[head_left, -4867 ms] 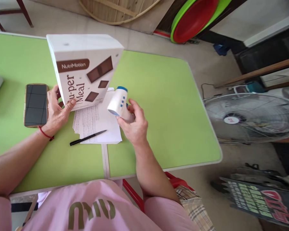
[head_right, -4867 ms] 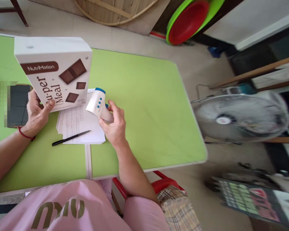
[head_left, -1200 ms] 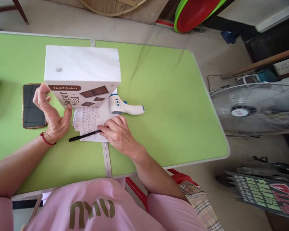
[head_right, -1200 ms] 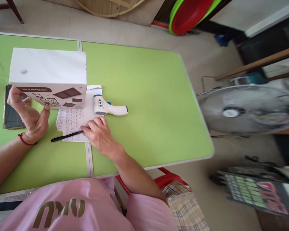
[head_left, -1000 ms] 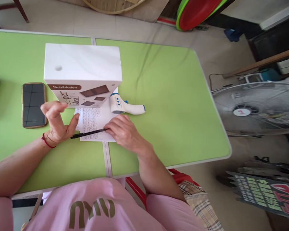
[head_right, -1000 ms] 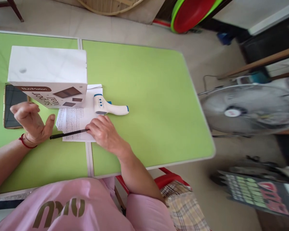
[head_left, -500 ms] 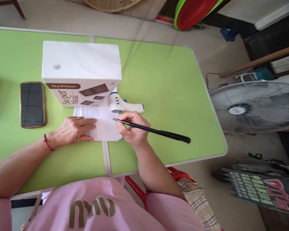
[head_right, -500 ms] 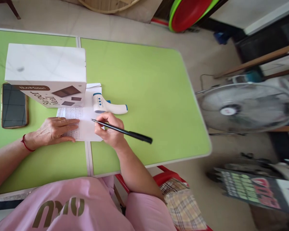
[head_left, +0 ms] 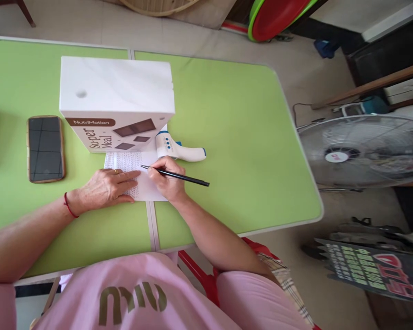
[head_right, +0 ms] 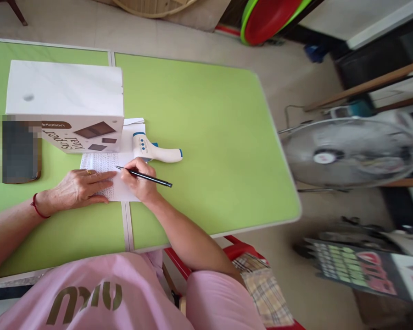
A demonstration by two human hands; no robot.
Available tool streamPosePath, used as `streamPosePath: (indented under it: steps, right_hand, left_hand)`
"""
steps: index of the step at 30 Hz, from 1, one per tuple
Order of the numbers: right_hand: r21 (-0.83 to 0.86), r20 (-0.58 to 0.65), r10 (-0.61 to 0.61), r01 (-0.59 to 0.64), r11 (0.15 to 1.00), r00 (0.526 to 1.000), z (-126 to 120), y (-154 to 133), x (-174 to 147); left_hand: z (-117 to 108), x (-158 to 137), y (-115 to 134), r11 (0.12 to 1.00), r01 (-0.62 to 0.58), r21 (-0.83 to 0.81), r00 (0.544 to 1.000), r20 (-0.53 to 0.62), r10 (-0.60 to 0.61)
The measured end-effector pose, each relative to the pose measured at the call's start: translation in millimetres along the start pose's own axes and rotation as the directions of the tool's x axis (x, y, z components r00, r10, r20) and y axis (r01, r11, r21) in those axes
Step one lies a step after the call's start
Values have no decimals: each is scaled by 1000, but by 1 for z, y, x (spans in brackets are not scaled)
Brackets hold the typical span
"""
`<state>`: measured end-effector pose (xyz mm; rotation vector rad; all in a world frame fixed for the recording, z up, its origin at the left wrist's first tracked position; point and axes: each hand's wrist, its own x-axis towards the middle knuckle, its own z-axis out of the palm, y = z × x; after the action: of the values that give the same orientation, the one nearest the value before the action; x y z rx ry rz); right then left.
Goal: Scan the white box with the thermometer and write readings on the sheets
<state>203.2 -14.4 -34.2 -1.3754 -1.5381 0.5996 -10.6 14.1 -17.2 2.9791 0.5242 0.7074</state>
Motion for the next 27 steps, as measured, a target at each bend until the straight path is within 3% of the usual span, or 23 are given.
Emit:
streamPosePath:
  steps: [9,27]
  right_hand:
    - [-91,31,-152,155,984,988,1,5,-1]
    - [-125,68,-143,151,981,987,1,4,1]
  left_hand:
    - [0,0,0,1000,-4,-1,1000,0,4]
    - [1,-1,0,1000,-7,0,1000,25,7]
